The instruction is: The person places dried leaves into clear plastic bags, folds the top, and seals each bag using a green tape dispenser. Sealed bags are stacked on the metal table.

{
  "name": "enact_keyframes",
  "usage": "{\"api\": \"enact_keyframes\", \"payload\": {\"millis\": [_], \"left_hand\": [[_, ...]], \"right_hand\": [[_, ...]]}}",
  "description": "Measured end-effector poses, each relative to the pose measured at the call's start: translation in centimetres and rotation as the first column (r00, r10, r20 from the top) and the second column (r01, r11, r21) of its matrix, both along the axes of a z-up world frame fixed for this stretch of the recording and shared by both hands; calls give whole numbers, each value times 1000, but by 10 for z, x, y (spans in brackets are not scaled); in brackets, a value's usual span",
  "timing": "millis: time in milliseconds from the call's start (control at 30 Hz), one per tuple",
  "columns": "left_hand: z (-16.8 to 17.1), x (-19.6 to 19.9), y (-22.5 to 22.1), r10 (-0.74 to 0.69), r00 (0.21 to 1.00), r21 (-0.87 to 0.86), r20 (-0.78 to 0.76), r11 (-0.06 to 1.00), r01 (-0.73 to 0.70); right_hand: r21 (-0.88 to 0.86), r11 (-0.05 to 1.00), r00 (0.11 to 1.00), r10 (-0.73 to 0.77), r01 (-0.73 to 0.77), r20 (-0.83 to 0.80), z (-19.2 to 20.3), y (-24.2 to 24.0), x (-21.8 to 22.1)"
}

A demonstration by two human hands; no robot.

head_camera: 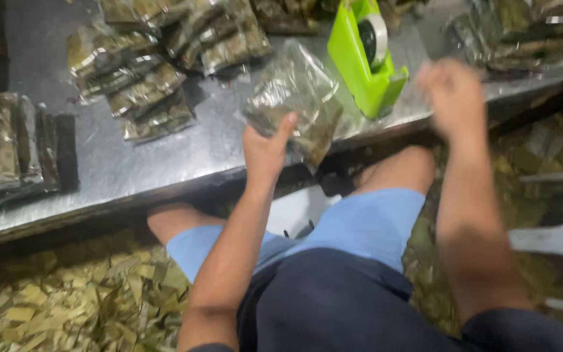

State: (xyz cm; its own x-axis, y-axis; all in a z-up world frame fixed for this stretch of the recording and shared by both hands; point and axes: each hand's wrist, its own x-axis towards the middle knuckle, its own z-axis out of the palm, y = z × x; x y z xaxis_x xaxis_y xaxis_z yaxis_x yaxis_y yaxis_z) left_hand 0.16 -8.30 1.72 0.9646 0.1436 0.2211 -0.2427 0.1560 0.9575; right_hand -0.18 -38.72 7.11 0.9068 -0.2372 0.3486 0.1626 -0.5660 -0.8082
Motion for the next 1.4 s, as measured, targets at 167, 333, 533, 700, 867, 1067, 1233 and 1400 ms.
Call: {"api": "enact_keyframes", "payload": {"millis": [167, 333, 533, 700, 867, 1067, 1233, 1400], "left_hand": [[9, 6, -5, -11, 999, 22, 38, 1000, 10], [-8, -5, -2, -23, 1000, -16, -15, 1000, 23], [-8, 3, 2, -14, 1000, -39, 10, 999, 15], [-2, -3, 2, -33, 999, -38, -4, 999, 32], [1, -6, 7, -47, 998, 49, -32, 998, 48], [3, -7, 3, -65, 998, -17, -9, 998, 65], [-8, -15, 8, -10, 1000, -48, -16, 999, 9], [-8, -5, 17, 5, 1000, -46, -26, 999, -7]], "right_hand": [[159, 970, 931, 222, -182, -290, -38, -48, 87], [213, 964, 952, 207, -159, -224, -61, -51, 74], [270, 962, 996, 68, -48, -63, -88, -37, 21], [118, 993, 992, 8, 7, -127, -100, -24, 2], [224, 952, 926, 267, -210, -266, -72, 21, -30], [21, 822, 814, 567, -569, -127, -38, 59, 5], [-303, 864, 842, 218, -402, -493, -32, 92, 13], [-349, 891, 931, 178, -290, -318, 1, 60, -18]]}}
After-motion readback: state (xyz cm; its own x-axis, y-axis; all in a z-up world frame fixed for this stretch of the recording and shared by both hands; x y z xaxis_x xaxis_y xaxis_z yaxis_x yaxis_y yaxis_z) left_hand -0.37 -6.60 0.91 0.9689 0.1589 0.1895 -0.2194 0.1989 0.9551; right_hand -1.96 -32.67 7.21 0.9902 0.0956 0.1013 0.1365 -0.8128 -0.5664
